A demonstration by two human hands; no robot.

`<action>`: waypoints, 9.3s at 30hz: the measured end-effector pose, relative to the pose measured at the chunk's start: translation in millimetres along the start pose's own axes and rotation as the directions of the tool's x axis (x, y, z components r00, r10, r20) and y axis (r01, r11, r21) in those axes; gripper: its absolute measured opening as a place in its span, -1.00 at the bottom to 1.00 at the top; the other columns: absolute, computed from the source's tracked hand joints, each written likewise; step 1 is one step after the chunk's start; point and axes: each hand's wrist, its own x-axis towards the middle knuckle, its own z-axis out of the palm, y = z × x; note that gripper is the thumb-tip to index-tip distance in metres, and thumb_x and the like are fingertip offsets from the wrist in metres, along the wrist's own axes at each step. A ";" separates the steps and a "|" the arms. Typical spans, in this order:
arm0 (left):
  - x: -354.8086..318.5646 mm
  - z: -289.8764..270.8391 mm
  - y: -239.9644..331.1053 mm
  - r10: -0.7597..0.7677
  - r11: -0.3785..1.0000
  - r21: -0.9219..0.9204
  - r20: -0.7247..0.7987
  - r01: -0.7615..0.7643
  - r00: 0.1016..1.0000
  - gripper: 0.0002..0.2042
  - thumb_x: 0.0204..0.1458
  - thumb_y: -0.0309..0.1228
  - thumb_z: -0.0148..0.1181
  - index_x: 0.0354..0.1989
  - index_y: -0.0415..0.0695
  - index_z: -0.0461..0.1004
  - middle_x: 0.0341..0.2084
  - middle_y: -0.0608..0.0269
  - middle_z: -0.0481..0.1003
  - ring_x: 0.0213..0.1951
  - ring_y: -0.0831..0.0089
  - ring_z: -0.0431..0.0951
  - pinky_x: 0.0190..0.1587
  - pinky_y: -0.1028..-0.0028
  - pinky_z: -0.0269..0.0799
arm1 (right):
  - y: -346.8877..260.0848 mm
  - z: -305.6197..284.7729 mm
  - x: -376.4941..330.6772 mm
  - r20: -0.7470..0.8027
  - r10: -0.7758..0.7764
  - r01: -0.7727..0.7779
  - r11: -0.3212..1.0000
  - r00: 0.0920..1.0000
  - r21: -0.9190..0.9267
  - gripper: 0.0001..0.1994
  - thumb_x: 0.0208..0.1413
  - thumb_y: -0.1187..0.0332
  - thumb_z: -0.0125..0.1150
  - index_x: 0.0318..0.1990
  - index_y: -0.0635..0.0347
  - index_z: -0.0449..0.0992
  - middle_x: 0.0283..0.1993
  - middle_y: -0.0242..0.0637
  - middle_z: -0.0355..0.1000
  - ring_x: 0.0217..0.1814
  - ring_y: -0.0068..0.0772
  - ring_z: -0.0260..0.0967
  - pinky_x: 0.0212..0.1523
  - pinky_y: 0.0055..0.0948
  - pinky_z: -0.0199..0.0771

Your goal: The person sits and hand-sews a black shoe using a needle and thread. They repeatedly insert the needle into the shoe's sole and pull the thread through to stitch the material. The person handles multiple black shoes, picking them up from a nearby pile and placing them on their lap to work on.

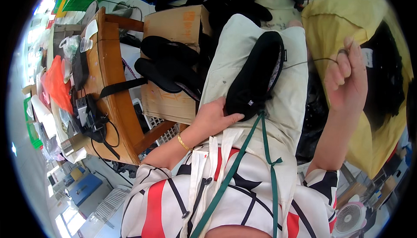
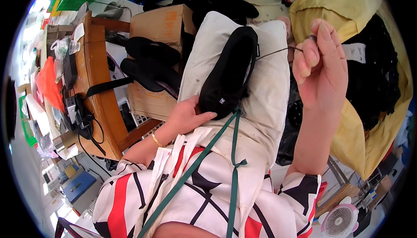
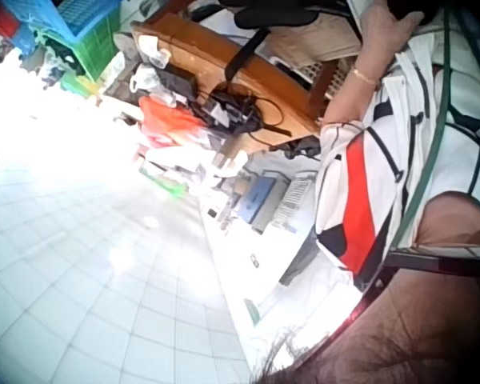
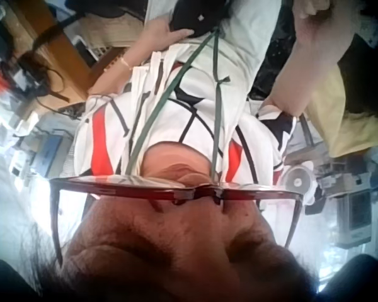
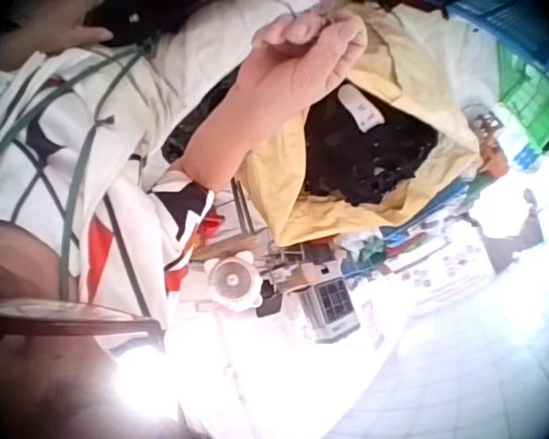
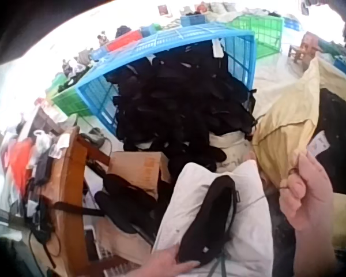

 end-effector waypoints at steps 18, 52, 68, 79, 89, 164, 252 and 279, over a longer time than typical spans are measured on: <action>95.4 -121.5 34.5 0.449 0.859 -0.197 -0.154 -0.472 0.880 -0.70 -0.04 -0.51 0.12 -0.08 -0.20 0.45 -0.31 0.27 0.49 -0.20 0.50 0.47 -0.08 0.52 0.39 | 2.8 -47.3 -20.3 -0.412 -0.005 0.077 0.984 0.911 0.158 -0.85 0.36 0.38 -0.03 -0.07 0.24 0.41 -0.60 -0.55 0.14 -0.62 -0.68 0.00 -0.36 -0.50 0.47; 68.4 -32.0 10.4 0.164 0.665 -0.571 -0.516 -0.481 0.841 -0.83 0.08 -0.42 0.28 -0.32 -0.29 0.49 -0.60 0.18 0.43 -0.58 0.45 0.35 -0.49 0.50 0.29 | 175.1 2.1 13.9 0.004 0.139 -0.089 0.651 0.990 -0.754 -0.83 0.21 0.36 0.21 -0.31 0.31 0.48 -0.46 -0.46 0.32 -0.43 -0.65 0.17 -0.39 -0.58 0.23; 82.1 -20.3 2.6 0.093 0.618 -0.599 -0.587 -0.509 0.804 -0.75 0.24 -0.30 0.14 -0.44 -0.20 0.45 -0.66 0.43 0.37 -0.58 0.73 0.34 -0.55 0.63 0.25 | 165.5 11.0 16.6 0.310 0.110 0.303 0.078 0.944 -0.950 -0.76 -0.02 0.37 0.36 -0.49 0.25 0.38 -0.52 -0.21 0.33 -0.45 -0.12 0.35 -0.43 -0.23 0.34; 84.0 -29.1 7.7 -0.004 0.687 -0.598 -0.571 -0.413 0.821 -0.66 0.26 -0.26 0.11 -0.55 -0.17 0.35 -0.67 0.44 0.29 -0.61 0.73 0.31 -0.56 0.60 0.22 | 137.9 9.1 24.9 0.386 0.123 0.394 -0.045 0.914 -0.918 -0.82 0.03 0.42 0.27 -0.51 0.21 0.38 -0.52 -0.21 0.32 -0.45 -0.10 0.34 -0.46 -0.20 0.34; 66.1 -48.4 5.1 0.590 0.774 0.391 -0.731 -0.498 0.343 -0.70 -0.14 -0.39 0.37 -0.19 -0.12 0.52 -0.20 0.20 0.47 -0.17 0.20 0.47 -0.13 0.30 0.40 | 129.7 6.3 20.1 0.299 0.098 0.290 0.097 0.949 -0.952 -0.69 -0.06 0.44 0.39 -0.13 0.24 0.49 -0.32 -0.12 0.41 -0.30 -0.07 0.40 -0.28 -0.30 0.44; 79.5 -25.1 -2.4 0.656 0.754 0.575 -0.629 -0.317 0.418 -0.68 -0.28 -0.36 0.37 -0.29 -0.17 0.54 -0.54 0.30 0.41 -0.46 0.34 0.47 -0.41 0.40 0.40 | 162.3 33.9 -12.3 0.025 0.211 -0.205 0.966 0.977 -0.159 -0.71 0.38 0.31 -0.08 -0.44 0.21 0.28 -0.53 -0.41 0.17 -0.44 -0.49 0.14 -0.24 -0.41 0.29; 91.6 -62.5 11.0 -0.061 0.659 -0.752 -0.029 0.019 0.998 -0.88 0.05 -0.37 0.23 -0.47 -0.10 0.49 -0.59 0.43 0.47 -0.55 0.71 0.41 -0.51 0.64 0.30 | 186.5 5.7 -4.8 0.299 0.132 0.298 0.026 0.945 -0.954 -0.90 0.18 0.43 0.09 -0.20 0.16 0.31 -0.51 -0.16 0.47 -0.49 -0.06 0.48 -0.54 -0.18 0.41; 96.1 -65.9 9.7 -0.042 0.646 -0.762 0.013 0.037 0.999 -0.89 0.05 -0.38 0.22 -0.46 -0.11 0.51 -0.55 0.44 0.48 -0.49 0.67 0.44 -0.45 0.60 0.36 | 157.7 6.0 16.1 0.242 0.325 0.168 0.239 0.914 -0.956 -0.94 0.20 0.40 0.07 -0.21 0.12 0.38 -0.50 -0.10 0.46 -0.43 0.03 0.46 -0.46 -0.09 0.41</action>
